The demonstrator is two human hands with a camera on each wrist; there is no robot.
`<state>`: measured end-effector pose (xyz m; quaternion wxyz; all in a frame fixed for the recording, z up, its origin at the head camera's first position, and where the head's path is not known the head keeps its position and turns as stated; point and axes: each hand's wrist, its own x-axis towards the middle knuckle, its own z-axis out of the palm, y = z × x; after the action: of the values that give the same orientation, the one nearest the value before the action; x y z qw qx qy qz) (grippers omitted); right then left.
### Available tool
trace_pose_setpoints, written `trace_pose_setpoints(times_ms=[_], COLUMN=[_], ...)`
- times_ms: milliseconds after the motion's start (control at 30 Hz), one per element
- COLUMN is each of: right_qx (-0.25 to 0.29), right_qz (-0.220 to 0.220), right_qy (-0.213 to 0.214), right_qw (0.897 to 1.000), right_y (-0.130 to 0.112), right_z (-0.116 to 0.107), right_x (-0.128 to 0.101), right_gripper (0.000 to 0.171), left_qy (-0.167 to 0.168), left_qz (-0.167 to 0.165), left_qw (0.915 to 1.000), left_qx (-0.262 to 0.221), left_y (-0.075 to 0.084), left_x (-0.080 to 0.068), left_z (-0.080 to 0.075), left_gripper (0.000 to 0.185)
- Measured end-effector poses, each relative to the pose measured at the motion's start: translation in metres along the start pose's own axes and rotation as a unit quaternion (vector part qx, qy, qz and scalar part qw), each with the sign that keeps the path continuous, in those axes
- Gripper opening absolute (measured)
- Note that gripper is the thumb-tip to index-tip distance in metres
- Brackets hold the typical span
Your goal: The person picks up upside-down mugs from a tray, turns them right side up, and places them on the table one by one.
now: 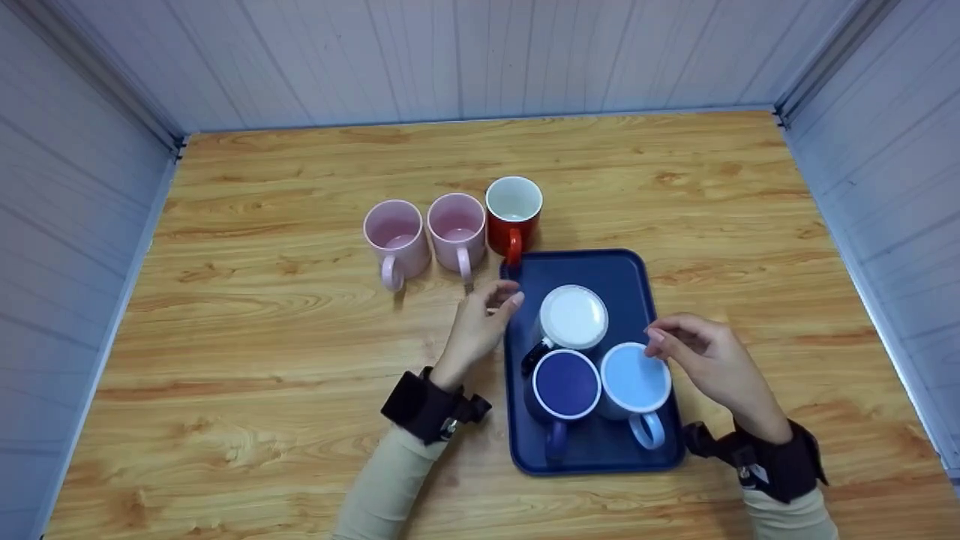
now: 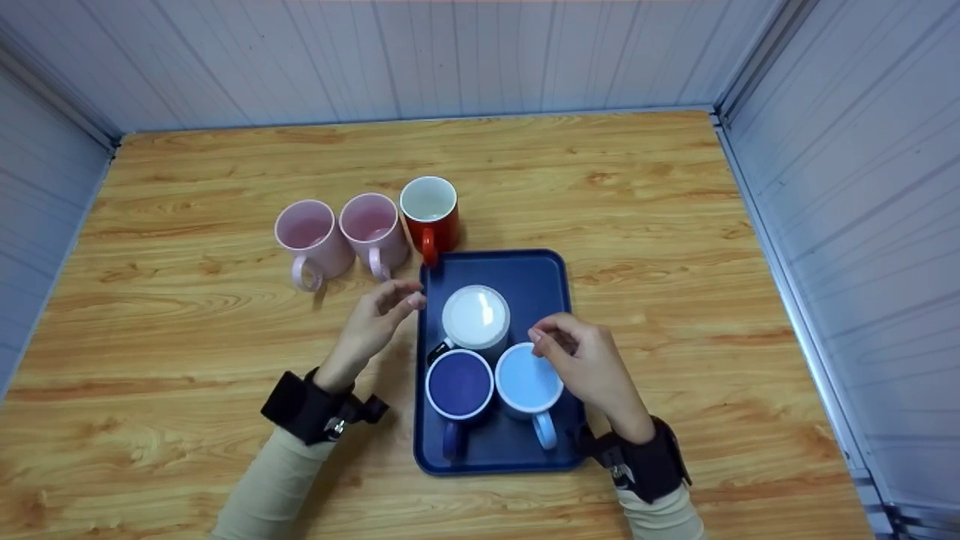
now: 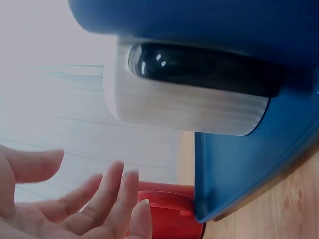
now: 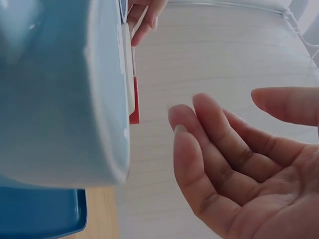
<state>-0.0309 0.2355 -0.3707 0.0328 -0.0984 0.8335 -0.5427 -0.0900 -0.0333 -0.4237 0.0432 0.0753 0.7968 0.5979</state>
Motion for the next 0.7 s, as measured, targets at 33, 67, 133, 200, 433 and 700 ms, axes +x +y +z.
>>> trace_pose_setpoints(times_ms=[33,67,133,200,433,700], right_qx=[-0.003,-0.005,-0.014,-0.022,-0.032,-0.043], right_qz=[0.001,0.002,0.000,-0.005,-0.020,-0.038], right_qy=[-0.004,-0.007,-0.015,-0.021,-0.032,-0.033], right_qw=[1.000,1.000,1.000,1.000,0.999,0.998], right_y=[-0.001,-0.003,-0.005,-0.007,-0.010,-0.008], right_z=[0.000,0.001,0.002,0.003,0.007,0.011], right_x=[0.000,0.000,0.001,0.001,0.003,0.008], right_gripper=[0.011,0.012,0.012,0.012,0.012,0.012], left_qy=[-0.010,-0.020,-0.042,-0.063,-0.128,-0.175], left_qz=[0.007,0.014,0.026,0.029,0.018,0.018], left_qw=[0.9999,0.9994,0.9977,0.9953,0.9868,0.9780], left_qx=[0.011,0.024,0.046,0.068,0.099,0.112], left_y=[0.001,0.001,0.002,0.003,0.002,-0.001], left_x=[-0.002,-0.004,-0.008,-0.012,-0.021,-0.026], left_z=[0.000,0.001,0.002,0.003,0.006,0.010], left_gripper=[0.025,0.024,0.023,0.022,0.019,0.018])
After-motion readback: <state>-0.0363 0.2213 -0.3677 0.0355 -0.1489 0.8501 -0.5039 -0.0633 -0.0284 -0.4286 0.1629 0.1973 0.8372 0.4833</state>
